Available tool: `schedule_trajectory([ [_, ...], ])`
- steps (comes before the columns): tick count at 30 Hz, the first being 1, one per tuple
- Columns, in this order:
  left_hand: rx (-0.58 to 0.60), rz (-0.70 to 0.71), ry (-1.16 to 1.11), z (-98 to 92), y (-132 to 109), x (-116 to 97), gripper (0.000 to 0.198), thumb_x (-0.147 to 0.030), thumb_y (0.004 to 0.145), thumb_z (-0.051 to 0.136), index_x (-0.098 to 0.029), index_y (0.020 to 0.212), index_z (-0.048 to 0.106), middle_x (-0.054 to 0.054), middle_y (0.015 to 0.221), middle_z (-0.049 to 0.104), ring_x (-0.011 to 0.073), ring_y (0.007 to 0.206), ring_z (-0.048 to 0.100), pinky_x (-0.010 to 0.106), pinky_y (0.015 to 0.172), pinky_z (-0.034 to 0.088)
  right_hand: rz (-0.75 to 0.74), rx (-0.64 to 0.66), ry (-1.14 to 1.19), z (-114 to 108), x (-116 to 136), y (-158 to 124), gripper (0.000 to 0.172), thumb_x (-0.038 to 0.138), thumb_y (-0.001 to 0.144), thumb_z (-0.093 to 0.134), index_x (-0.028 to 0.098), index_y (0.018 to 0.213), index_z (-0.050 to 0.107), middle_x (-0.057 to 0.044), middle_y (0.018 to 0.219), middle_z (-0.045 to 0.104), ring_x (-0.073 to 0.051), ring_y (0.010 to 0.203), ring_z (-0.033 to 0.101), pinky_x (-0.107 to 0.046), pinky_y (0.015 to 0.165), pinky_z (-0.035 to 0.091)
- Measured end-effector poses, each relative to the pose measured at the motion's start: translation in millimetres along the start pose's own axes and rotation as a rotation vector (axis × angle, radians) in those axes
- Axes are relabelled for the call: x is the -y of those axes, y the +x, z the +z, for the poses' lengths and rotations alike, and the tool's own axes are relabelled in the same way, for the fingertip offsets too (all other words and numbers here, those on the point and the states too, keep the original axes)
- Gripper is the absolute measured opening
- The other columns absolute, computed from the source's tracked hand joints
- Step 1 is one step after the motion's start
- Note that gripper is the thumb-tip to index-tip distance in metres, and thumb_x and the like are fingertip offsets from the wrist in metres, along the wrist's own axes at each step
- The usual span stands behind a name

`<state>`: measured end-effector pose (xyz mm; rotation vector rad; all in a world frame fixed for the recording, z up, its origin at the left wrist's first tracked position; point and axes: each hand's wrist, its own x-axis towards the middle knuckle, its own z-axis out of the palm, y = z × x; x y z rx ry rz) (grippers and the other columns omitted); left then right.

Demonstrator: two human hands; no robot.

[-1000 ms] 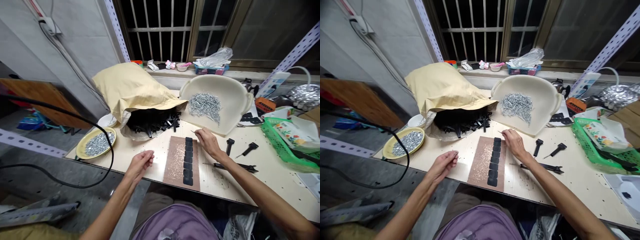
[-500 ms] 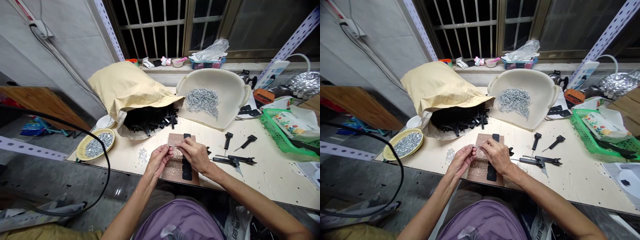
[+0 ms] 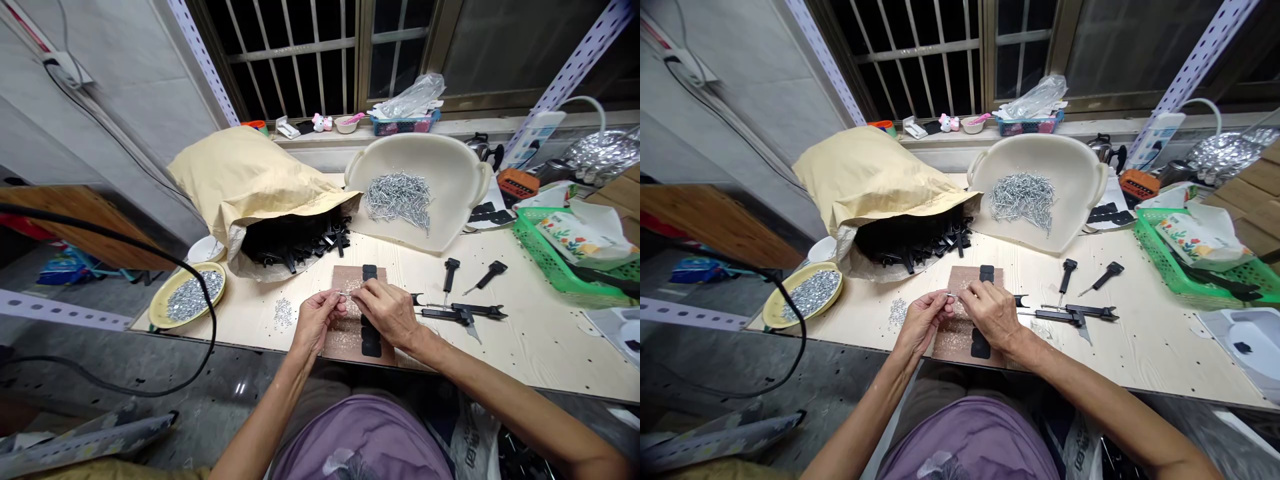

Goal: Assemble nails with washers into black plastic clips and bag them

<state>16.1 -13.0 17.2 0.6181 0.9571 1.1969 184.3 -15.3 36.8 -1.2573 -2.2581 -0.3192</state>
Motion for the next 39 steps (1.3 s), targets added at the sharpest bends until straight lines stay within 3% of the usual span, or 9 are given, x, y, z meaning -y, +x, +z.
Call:
schedule_trajectory([
  [24,0.020,0.036,0.279,0.8,2,9,0.031,-0.036,0.066,0.075,-0.011,0.085,0.071,0.004,0.068,0.069,0.0117,0.057,0.061,0.024,0.060,0.050,0.099,0.094,0.074,5,-5,-16,0.027,0.029,0.095,0.039,0.021,0.085,0.062,-0.002,0.078,0.058,-0.011,0.066,0.051,-0.024,0.058,0.031],
  [29,0.041,0.034,0.310,1.0,5,6,0.031,-0.034,0.067,0.074,-0.011,0.088,0.071,0.005,0.070,0.070,0.0115,0.057,0.061,0.023,0.058,0.049,0.185,0.193,0.272,5,-9,-16,0.021,0.033,0.094,0.042,0.021,0.095,0.058,-0.002,0.088,0.058,-0.011,0.071,0.055,-0.021,0.054,0.035],
  [32,0.050,0.015,0.312,1.1,6,6,0.030,-0.034,0.067,0.075,-0.011,0.085,0.071,0.004,0.069,0.069,0.0107,0.056,0.060,0.022,0.058,0.049,0.147,0.200,0.247,5,-11,-18,0.018,0.028,0.093,0.042,0.020,0.096,0.058,-0.004,0.093,0.057,-0.011,0.073,0.054,-0.021,0.055,0.036],
  [35,0.050,-0.006,0.317,1.6,6,7,0.032,-0.036,0.066,0.075,-0.010,0.086,0.071,0.005,0.070,0.069,0.0109,0.056,0.060,0.022,0.058,0.050,0.093,0.201,0.188,5,-14,-21,0.024,0.023,0.095,0.038,0.020,0.092,0.061,-0.004,0.085,0.057,-0.012,0.070,0.053,-0.022,0.056,0.036],
  [39,0.051,-0.008,0.372,3.1,6,9,0.034,-0.038,0.066,0.075,-0.009,0.085,0.071,0.006,0.068,0.068,0.0123,0.058,0.061,0.022,0.056,0.049,0.228,0.238,0.451,8,-17,-22,0.022,0.029,0.093,0.043,0.020,0.089,0.063,-0.002,0.081,0.060,-0.012,0.070,0.056,-0.022,0.060,0.040],
])
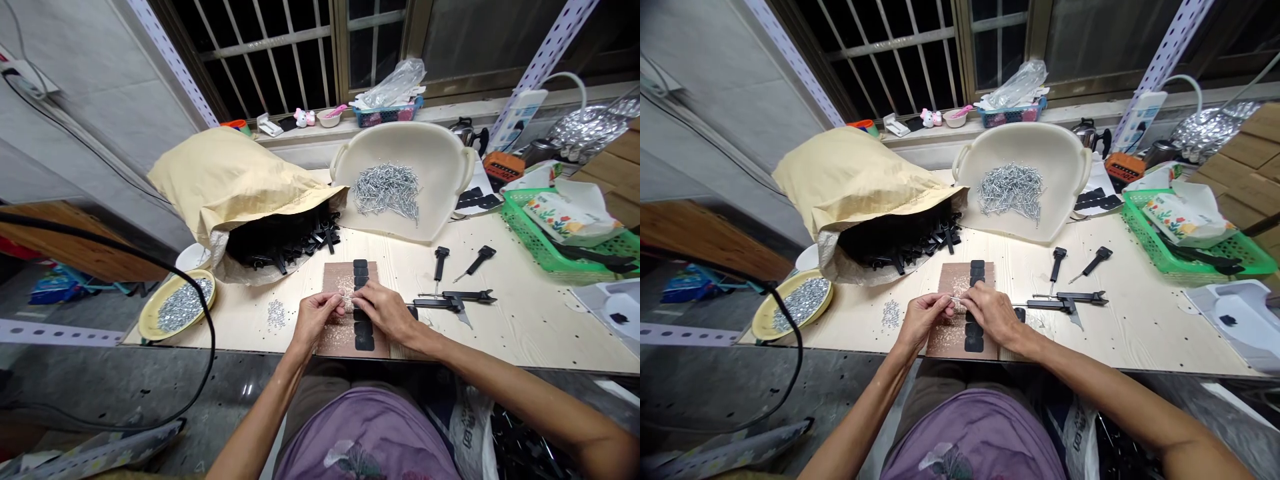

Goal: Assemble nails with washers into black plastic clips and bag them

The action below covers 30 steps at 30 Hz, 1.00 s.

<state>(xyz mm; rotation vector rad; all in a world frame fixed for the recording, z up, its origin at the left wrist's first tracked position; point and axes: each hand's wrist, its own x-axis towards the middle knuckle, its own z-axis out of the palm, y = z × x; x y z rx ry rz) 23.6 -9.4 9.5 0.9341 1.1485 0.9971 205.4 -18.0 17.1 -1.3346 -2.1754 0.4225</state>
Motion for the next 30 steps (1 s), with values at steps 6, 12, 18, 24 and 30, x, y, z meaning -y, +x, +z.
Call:
schedule_trajectory([
  [6,0.055,-0.025,0.047,7.2,4,1,0.037,-0.037,0.069,0.072,-0.010,0.095,0.070,0.003,0.069,0.065,0.0104,0.058,0.059,0.022,0.057,0.050,0.086,0.012,0.212,-4,-15,0,0.016,0.030,0.090,0.050,0.020,0.089,0.063,-0.001,0.084,0.065,-0.013,0.077,0.059,-0.024,0.067,0.043],
  [12,-0.032,0.078,0.181,11.2,7,7,0.062,-0.038,0.072,0.069,-0.019,0.129,0.051,-0.002,0.076,0.057,0.0047,0.046,0.047,0.017,0.040,0.040,0.077,-0.058,-0.082,-17,-64,14,0.020,0.030,0.093,0.044,0.019,0.092,0.061,-0.002,0.090,0.059,-0.011,0.074,0.056,-0.020,0.057,0.038],
  [18,-0.136,0.269,0.373,8.9,6,22,0.048,-0.033,0.075,0.066,-0.021,0.121,0.059,-0.001,0.075,0.056,0.0076,0.054,0.046,0.018,0.053,0.042,-0.037,-0.049,-0.246,-7,-94,26,0.024,0.031,0.093,0.044,0.016,0.085,0.061,-0.004,0.084,0.058,-0.012,0.077,0.053,-0.023,0.058,0.038],
  [24,-0.183,0.247,0.420,9.2,7,27,0.048,-0.037,0.079,0.061,-0.023,0.124,0.056,0.000,0.079,0.058,0.0083,0.053,0.046,0.019,0.053,0.041,-0.480,0.183,-0.164,1,-72,-7,0.033,0.021,0.097,0.031,0.020,0.083,0.061,-0.001,0.075,0.056,-0.011,0.071,0.048,-0.023,0.056,0.040],
  [30,-0.217,0.241,0.426,9.1,7,28,0.048,-0.038,0.081,0.058,-0.023,0.127,0.054,0.001,0.082,0.058,0.0077,0.051,0.047,0.020,0.052,0.042,-0.213,0.061,-0.167,-8,-82,25,0.030,0.022,0.097,0.032,0.014,0.084,0.058,-0.003,0.077,0.055,-0.010,0.067,0.047,-0.021,0.049,0.038],
])
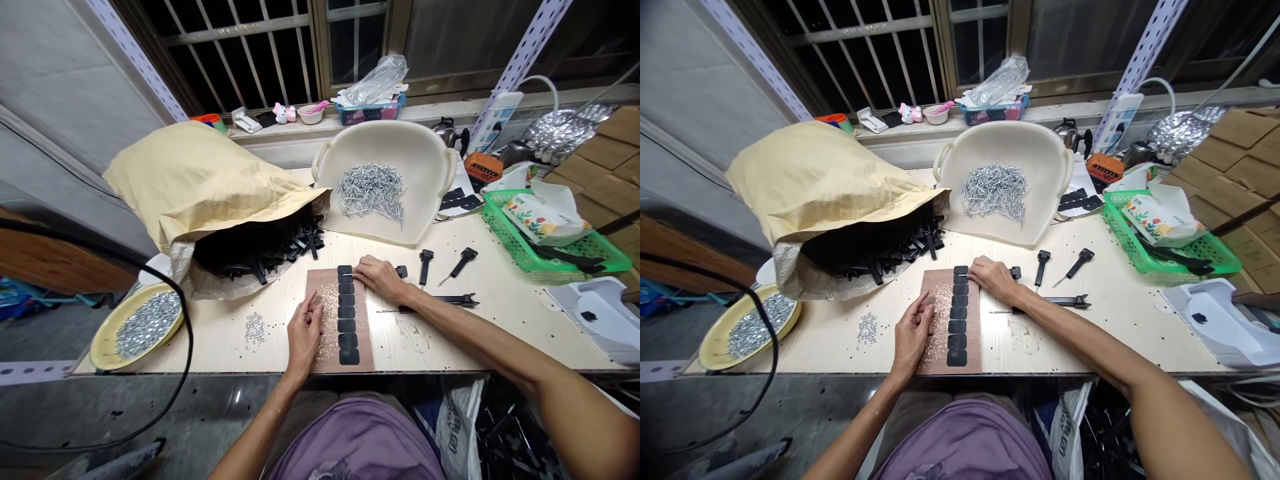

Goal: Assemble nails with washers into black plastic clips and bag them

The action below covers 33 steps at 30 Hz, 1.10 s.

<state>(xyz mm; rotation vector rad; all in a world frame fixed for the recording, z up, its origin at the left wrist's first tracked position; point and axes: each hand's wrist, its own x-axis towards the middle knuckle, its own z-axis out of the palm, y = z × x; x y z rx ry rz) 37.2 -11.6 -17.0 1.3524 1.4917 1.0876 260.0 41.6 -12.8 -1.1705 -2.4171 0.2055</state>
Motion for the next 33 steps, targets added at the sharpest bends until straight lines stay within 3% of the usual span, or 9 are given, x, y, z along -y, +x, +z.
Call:
schedule_trajectory([
  [4,-0.015,0.002,0.005,0.3,0,1,0.045,-0.038,0.082,0.057,-0.023,0.125,0.056,0.001,0.082,0.058,0.0073,0.050,0.046,0.019,0.051,0.041,-0.293,0.156,0.031,0,12,-9,0.033,0.016,0.096,0.028,0.017,0.083,0.058,0.000,0.075,0.054,-0.010,0.069,0.046,-0.021,0.051,0.037],
  [6,-0.013,0.007,0.013,0.6,0,1,0.045,-0.038,0.082,0.058,-0.024,0.124,0.056,0.002,0.082,0.059,0.0075,0.050,0.047,0.019,0.051,0.041,-0.347,0.183,0.039,-2,13,-8,0.034,0.017,0.097,0.027,0.018,0.081,0.057,0.000,0.075,0.054,-0.010,0.071,0.047,-0.021,0.053,0.038],
  [10,-0.008,0.022,0.062,0.3,0,2,0.046,-0.040,0.084,0.053,-0.023,0.127,0.053,0.003,0.084,0.060,0.0080,0.051,0.048,0.021,0.053,0.043,-0.086,0.040,0.031,-3,-5,7,0.030,0.019,0.096,0.031,0.012,0.082,0.056,-0.003,0.078,0.053,-0.009,0.067,0.046,-0.019,0.051,0.040],
  [12,-0.009,0.028,0.110,0.1,0,4,0.046,-0.040,0.086,0.050,-0.022,0.129,0.051,0.004,0.086,0.061,0.0083,0.051,0.048,0.022,0.053,0.044,-0.130,0.058,0.054,-1,-7,4,0.026,0.018,0.096,0.034,0.013,0.082,0.056,-0.001,0.076,0.052,-0.008,0.065,0.045,-0.017,0.048,0.038],
  [15,-0.011,0.037,0.170,0.2,1,6,0.045,-0.040,0.087,0.048,-0.021,0.127,0.052,0.005,0.089,0.062,0.0093,0.055,0.051,0.023,0.055,0.045,-0.395,0.165,0.066,2,2,-10,0.026,0.015,0.095,0.033,0.016,0.082,0.055,0.001,0.072,0.050,-0.008,0.065,0.044,-0.017,0.045,0.034],
  [16,-0.009,0.041,0.178,0.3,2,6,0.044,-0.041,0.087,0.048,-0.021,0.127,0.053,0.006,0.090,0.062,0.0098,0.057,0.053,0.023,0.056,0.045,-0.410,0.167,0.066,2,3,-12,0.026,0.015,0.096,0.032,0.016,0.082,0.054,0.001,0.072,0.050,-0.008,0.065,0.043,-0.017,0.045,0.033],
  [21,0.009,0.046,0.171,0.8,1,4,0.046,-0.041,0.088,0.045,-0.021,0.130,0.049,0.004,0.086,0.062,0.0093,0.054,0.052,0.023,0.055,0.045,-0.142,0.009,-0.013,3,-14,3,0.031,0.022,0.097,0.029,0.013,0.081,0.054,-0.002,0.074,0.049,-0.008,0.063,0.041,-0.017,0.045,0.032],
  [26,-0.013,0.064,0.179,1.0,1,3,0.044,-0.039,0.087,0.047,-0.020,0.126,0.053,0.006,0.089,0.065,0.0122,0.064,0.058,0.025,0.062,0.048,-0.246,0.022,-0.061,11,-13,-2,0.029,0.019,0.096,0.033,0.016,0.075,0.053,0.000,0.071,0.048,-0.009,0.064,0.039,-0.019,0.045,0.025],
  [33,-0.037,0.071,0.197,2.7,0,-1,0.042,-0.037,0.086,0.048,-0.019,0.123,0.055,0.006,0.088,0.066,0.0141,0.069,0.061,0.026,0.066,0.049,-0.215,0.025,-0.052,10,4,-11,0.025,0.022,0.096,0.036,0.017,0.079,0.054,-0.001,0.076,0.050,-0.010,0.069,0.043,-0.020,0.051,0.028],
])
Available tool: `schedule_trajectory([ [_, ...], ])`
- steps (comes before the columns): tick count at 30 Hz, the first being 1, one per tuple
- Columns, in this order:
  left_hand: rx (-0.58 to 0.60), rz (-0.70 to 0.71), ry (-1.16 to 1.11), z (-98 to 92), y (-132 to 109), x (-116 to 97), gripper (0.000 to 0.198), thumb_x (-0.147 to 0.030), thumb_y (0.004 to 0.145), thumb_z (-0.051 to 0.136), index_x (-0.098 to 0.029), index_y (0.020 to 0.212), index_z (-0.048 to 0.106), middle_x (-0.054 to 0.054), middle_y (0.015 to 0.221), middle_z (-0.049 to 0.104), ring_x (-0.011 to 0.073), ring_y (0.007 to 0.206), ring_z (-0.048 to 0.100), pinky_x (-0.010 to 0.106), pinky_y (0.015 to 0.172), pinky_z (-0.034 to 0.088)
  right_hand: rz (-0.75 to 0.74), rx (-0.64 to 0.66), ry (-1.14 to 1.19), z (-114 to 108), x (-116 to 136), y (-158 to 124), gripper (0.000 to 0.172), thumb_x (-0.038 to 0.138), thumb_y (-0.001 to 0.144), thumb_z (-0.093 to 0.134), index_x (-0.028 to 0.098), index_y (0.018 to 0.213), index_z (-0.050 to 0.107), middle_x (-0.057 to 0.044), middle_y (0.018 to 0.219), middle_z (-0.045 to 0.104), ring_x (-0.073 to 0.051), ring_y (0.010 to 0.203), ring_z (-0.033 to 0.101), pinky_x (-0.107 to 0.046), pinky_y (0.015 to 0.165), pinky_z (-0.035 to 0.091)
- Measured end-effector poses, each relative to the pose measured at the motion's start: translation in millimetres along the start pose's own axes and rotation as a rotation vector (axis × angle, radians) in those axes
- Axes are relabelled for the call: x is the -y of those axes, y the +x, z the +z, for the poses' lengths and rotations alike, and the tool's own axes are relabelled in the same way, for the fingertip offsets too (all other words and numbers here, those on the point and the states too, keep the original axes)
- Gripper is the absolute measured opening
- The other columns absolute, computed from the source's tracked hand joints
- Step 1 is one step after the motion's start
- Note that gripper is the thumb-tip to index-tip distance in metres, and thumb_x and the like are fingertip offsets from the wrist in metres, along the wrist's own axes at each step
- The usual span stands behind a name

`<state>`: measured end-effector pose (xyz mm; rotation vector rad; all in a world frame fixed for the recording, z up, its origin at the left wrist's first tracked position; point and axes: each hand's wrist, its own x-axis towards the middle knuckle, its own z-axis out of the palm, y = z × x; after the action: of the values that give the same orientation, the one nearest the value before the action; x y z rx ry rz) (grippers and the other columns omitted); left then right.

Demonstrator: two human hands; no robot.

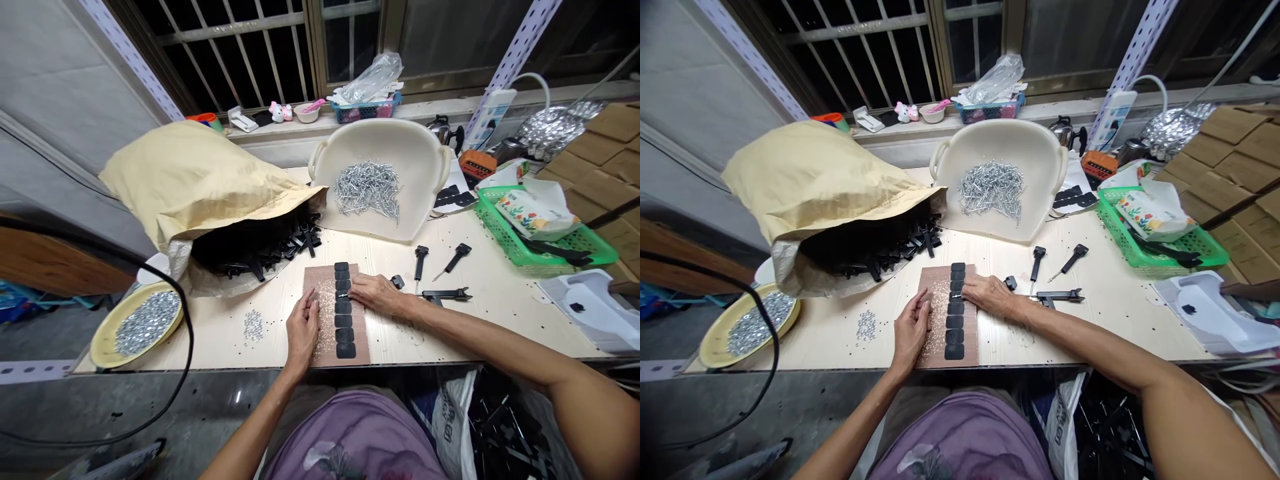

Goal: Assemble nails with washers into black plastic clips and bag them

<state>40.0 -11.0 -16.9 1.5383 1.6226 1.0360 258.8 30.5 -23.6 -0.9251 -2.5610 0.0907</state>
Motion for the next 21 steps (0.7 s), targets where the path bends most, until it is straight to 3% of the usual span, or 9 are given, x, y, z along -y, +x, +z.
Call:
schedule_trajectory([
  [3,0.002,0.012,0.021,-0.2,0,1,0.045,-0.041,0.085,0.048,-0.019,0.124,0.054,0.006,0.086,0.066,0.0137,0.063,0.059,0.026,0.061,0.049,-0.080,0.090,-0.021,-12,12,-8,0.021,0.021,0.095,0.039,0.017,0.082,0.055,-0.001,0.079,0.053,-0.010,0.072,0.046,-0.020,0.051,0.029],
  [5,0.019,0.013,0.033,-1.4,2,4,0.049,-0.043,0.085,0.047,-0.018,0.127,0.051,0.005,0.085,0.064,0.0127,0.057,0.056,0.026,0.057,0.048,-0.036,0.122,-0.070,-30,11,-18,0.021,0.021,0.094,0.038,0.018,0.085,0.056,-0.001,0.081,0.054,-0.010,0.072,0.047,-0.020,0.051,0.029],
  [9,0.050,0.117,0.146,-1.4,3,3,0.048,-0.045,0.087,0.046,-0.019,0.127,0.051,0.005,0.089,0.062,0.0153,0.065,0.057,0.029,0.062,0.049,0.400,0.131,-0.245,-85,-24,-56,0.021,0.020,0.092,0.039,0.017,0.103,0.056,-0.006,0.098,0.056,-0.013,0.082,0.052,-0.020,0.056,0.035],
  [11,0.091,0.249,0.244,6.1,-1,-7,0.044,-0.043,0.088,0.043,-0.019,0.124,0.053,0.007,0.095,0.061,0.0181,0.076,0.059,0.031,0.069,0.049,0.571,0.278,-0.405,-107,-48,-80,0.024,0.015,0.089,0.041,0.018,0.109,0.054,-0.008,0.106,0.055,-0.017,0.088,0.052,-0.023,0.058,0.037],
  [15,0.260,0.559,0.403,48.9,-14,-40,0.038,-0.036,0.092,0.041,-0.020,0.125,0.051,0.008,0.106,0.058,0.0202,0.092,0.056,0.031,0.075,0.048,0.670,0.524,-0.487,-116,-77,-114,0.031,0.007,0.088,0.037,0.020,0.111,0.054,-0.010,0.112,0.055,-0.021,0.095,0.052,-0.027,0.064,0.039],
  [21,0.418,0.795,0.677,129.9,-8,-79,0.047,-0.028,0.083,0.059,-0.016,0.126,0.045,0.009,0.109,0.057,0.0240,0.097,0.048,0.033,0.075,0.047,0.763,0.528,-0.463,-114,-79,-110,0.024,0.016,0.091,0.036,0.017,0.103,0.058,-0.011,0.107,0.060,-0.022,0.101,0.052,-0.029,0.070,0.040],
])
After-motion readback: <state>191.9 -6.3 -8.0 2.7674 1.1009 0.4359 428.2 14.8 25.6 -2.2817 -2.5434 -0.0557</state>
